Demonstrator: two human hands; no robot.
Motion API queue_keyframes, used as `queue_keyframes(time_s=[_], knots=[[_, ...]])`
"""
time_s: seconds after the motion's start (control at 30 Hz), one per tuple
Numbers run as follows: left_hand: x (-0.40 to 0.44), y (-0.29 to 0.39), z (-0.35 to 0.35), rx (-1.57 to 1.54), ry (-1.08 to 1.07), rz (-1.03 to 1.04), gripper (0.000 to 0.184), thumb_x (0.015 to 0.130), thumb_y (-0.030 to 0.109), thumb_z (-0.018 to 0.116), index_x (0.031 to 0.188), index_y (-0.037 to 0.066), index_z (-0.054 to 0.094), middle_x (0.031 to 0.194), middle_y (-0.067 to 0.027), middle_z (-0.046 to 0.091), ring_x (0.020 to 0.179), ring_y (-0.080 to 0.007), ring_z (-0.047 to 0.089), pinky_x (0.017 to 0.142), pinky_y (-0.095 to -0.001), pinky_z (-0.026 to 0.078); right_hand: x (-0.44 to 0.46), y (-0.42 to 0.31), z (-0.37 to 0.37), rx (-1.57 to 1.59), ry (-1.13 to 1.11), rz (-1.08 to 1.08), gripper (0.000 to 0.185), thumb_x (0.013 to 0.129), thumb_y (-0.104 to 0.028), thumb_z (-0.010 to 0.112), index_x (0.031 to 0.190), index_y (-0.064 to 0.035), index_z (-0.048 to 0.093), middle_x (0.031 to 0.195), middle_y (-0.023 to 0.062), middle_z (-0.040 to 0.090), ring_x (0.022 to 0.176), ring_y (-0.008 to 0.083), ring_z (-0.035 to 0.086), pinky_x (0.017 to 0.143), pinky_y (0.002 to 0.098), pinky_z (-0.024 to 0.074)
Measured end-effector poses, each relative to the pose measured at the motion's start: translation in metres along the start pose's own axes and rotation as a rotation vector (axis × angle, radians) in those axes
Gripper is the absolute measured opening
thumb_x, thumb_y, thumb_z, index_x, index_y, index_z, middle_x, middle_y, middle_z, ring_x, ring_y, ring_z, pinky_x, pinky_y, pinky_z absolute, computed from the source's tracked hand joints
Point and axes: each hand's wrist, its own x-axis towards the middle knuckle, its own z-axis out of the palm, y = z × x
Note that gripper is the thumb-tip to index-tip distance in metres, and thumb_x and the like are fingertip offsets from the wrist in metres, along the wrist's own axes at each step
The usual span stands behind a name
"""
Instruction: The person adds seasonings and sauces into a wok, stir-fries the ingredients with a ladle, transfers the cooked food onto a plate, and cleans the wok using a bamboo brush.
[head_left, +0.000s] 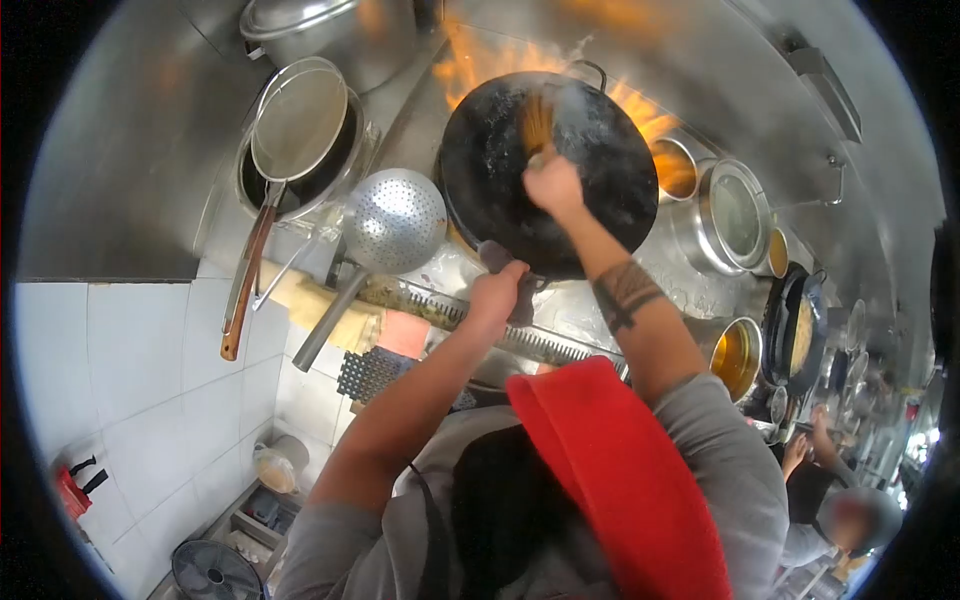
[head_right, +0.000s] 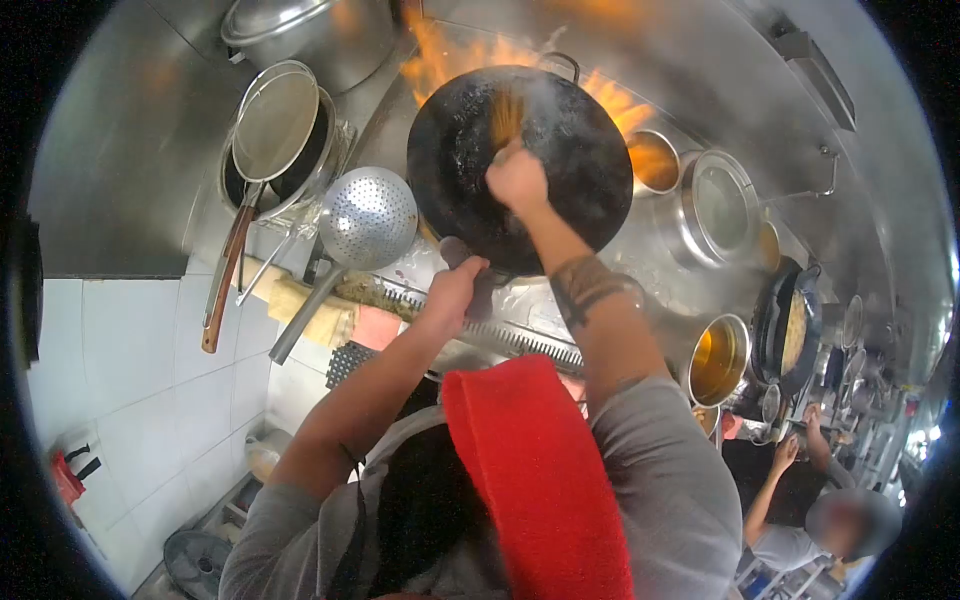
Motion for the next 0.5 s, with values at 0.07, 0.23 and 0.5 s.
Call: queue_keyframes(time_s=[0.07, 0.23, 0.5], knots=[[0.001, -0.001, -0.001, 0.012, -0.008, 0.004, 0.045, 0.086, 0.033, 0.073, 0.099, -0.010, 0.071, 0.090, -0.0131, 0.071, 0.076, -0.0218, 0.066, 0.068, -0.0362, 0.051, -0.036, -0.011, -0.003, -0.085, -0.133, -0.214, 0.051, 0.089, -0.023, 0.052, 0.133, 0.0038, 0.054, 0.105, 0.0340, 0.069, 0.102, 0.0484, 0.068, 0.095, 0.0550, 0.0532], [0.007, -0.006, -0.002, 0.009, -0.023, -0.035, 0.045, 0.087, 0.036, 0.073, 0.098, -0.007, 0.070, 0.088, -0.0105, 0.070, 0.075, -0.0207, 0.065, 0.067, -0.0350, 0.050, 0.003, 0.006, -0.017, 0.049, -0.001, -0.022, 0.040, 0.090, -0.026, 0.053, 0.118, 0.0016, 0.062, 0.096, 0.0307, 0.071, 0.098, 0.0459, 0.070, 0.089, 0.0523, 0.0557], [-0.002, 0.005, -0.002, -0.071, -0.287, -0.366, 0.037, 0.090, 0.043, 0.069, 0.109, 0.013, 0.063, 0.090, -0.0058, 0.063, 0.081, -0.0258, 0.066, 0.072, -0.0498, 0.056, -0.089, 0.059, -0.137, -0.527, -0.504, -0.043, 0.040, 0.087, -0.028, 0.057, 0.112, -0.0007, 0.072, 0.106, 0.0270, 0.072, 0.102, 0.0413, 0.070, 0.091, 0.0501, 0.0554]])
